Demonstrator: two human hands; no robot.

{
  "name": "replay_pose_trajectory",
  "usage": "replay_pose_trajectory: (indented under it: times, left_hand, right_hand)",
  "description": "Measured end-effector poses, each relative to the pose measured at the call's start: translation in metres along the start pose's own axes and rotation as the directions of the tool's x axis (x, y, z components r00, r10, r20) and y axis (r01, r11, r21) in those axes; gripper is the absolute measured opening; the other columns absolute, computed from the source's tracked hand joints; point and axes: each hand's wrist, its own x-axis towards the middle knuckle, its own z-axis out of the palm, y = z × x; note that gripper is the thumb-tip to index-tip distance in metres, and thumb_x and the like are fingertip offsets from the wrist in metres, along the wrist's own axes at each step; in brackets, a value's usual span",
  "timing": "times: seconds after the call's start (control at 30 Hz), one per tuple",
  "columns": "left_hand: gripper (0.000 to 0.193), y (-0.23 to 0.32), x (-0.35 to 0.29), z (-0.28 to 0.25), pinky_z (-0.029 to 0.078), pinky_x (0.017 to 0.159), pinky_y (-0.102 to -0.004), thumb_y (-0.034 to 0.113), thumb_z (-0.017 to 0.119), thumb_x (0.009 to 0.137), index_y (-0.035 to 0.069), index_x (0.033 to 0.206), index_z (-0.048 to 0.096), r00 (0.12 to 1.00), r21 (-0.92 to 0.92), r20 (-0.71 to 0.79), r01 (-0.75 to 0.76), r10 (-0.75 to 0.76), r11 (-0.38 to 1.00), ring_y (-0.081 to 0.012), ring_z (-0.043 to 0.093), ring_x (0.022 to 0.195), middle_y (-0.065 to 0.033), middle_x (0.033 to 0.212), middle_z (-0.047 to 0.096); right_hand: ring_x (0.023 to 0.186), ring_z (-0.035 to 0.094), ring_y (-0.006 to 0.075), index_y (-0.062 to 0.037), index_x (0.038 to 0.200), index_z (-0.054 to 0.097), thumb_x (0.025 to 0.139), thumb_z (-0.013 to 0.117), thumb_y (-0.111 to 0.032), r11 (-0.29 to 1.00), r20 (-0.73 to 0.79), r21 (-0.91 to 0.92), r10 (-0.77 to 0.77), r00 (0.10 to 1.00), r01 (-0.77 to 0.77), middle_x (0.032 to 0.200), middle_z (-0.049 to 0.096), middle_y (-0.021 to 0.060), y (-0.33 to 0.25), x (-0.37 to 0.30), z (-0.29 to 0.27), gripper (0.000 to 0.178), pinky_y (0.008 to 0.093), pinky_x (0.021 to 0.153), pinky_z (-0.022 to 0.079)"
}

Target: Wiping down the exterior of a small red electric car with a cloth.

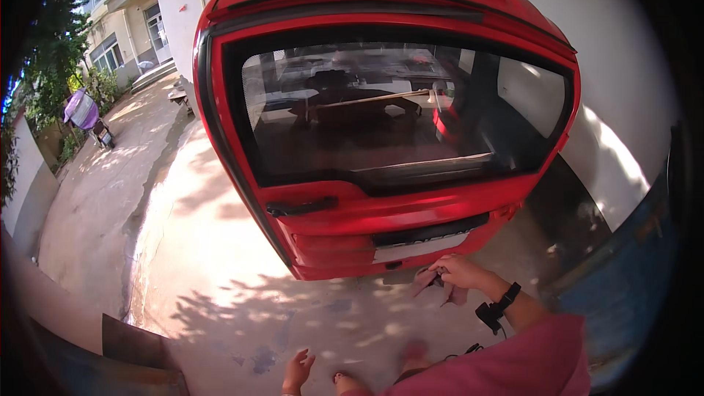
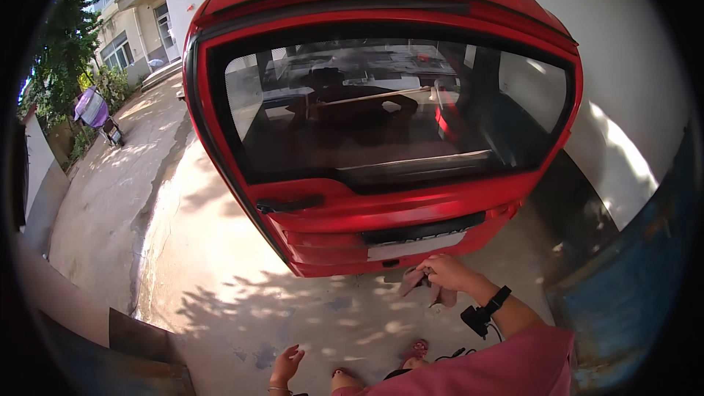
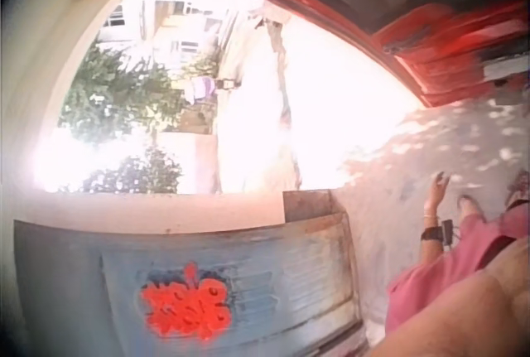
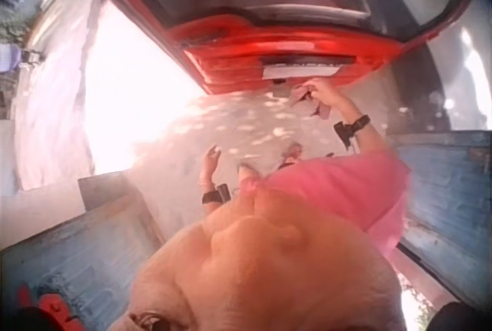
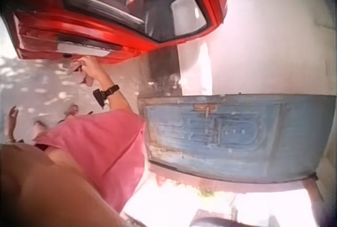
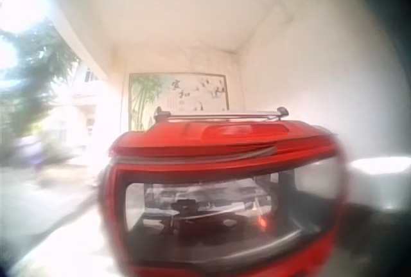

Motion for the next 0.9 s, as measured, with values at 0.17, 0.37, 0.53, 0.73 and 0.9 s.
replay_pose_trajectory:
  times: [0.17, 0.37, 0.53, 0.73, 0.9]
  left_hand:
    - [0.057, -0.168, -0.023, -0.079, 0.036, 0.106, -0.0472, 0.048, 0.051, 0.094, 0.019, 0.142, 0.042, 0.965, 0.31, 0.175, 0.137, -0.198, 0.941, -0.0323, 0.038, 0.135, -0.0163, 0.146, 0.04]
    - [0.049, -0.116, -0.035, -0.161, 0.051, 0.084, -0.0349, 0.037, 0.065, 0.087, 0.002, 0.121, 0.06, 0.99, 0.434, -0.09, 0.136, -0.107, 0.89, -0.0287, 0.067, 0.1, -0.0212, 0.106, 0.068]
    - [0.052, -0.145, -0.002, -0.198, 0.051, 0.082, -0.0341, 0.038, 0.064, 0.086, 0.0, 0.121, 0.06, 0.991, 0.356, -0.137, 0.05, -0.001, 0.933, -0.0265, 0.067, 0.096, -0.02, 0.102, 0.069]
    - [0.05, -0.051, 0.014, -0.154, 0.051, 0.081, -0.0349, 0.035, 0.064, 0.088, -0.001, 0.122, 0.059, 0.999, 0.271, -0.03, -0.007, 0.016, 0.963, -0.027, 0.067, 0.094, -0.0207, 0.102, 0.069]
    - [0.049, 0.083, 0.019, -0.078, 0.049, 0.089, -0.0379, 0.033, 0.065, 0.088, 0.002, 0.125, 0.059, 0.972, 0.386, 0.124, -0.232, 0.199, 0.893, -0.0307, 0.064, 0.104, -0.0215, 0.11, 0.066]
  right_hand:
    - [0.094, 0.063, 0.0294, -0.0051, 0.114, 0.064, 0.076, 0.057, -0.005, 0.933, 0.018, 0.352, 0.077, 0.997, -0.078, 0.098, 0.065, 0.0157, -0.071, 0.024, 0.023, 0.038, 0.0372, 0.083, 0.049]
    - [0.096, 0.061, 0.0284, -0.0049, 0.117, 0.061, 0.078, 0.057, -0.005, 0.974, -0.013, 0.216, 0.072, 0.997, -0.068, 0.102, 0.063, 0.0145, -0.162, 0.017, 0.011, 0.04, 0.0366, 0.085, 0.048]
    - [0.099, 0.061, 0.0321, -0.0024, 0.117, 0.06, 0.077, 0.058, -0.004, 0.982, -0.131, 0.166, 0.115, 0.985, -0.093, 0.106, 0.064, 0.0174, -0.167, -0.015, -0.01, 0.04, 0.0387, 0.087, 0.048]
    - [0.1, 0.061, 0.0249, -0.0031, 0.12, 0.059, 0.08, 0.057, -0.006, 0.9, -0.276, 0.358, 0.355, 0.893, -0.247, 0.11, 0.064, 0.0143, -0.121, -0.115, -0.037, 0.04, 0.0335, 0.088, 0.048]
    - [0.097, 0.06, 0.0182, -0.0043, 0.122, 0.059, 0.081, 0.053, -0.007, 0.725, -0.386, 0.605, 0.629, 0.675, -0.329, 0.108, 0.064, 0.0092, -0.045, -0.233, -0.062, 0.042, 0.0296, 0.087, 0.047]
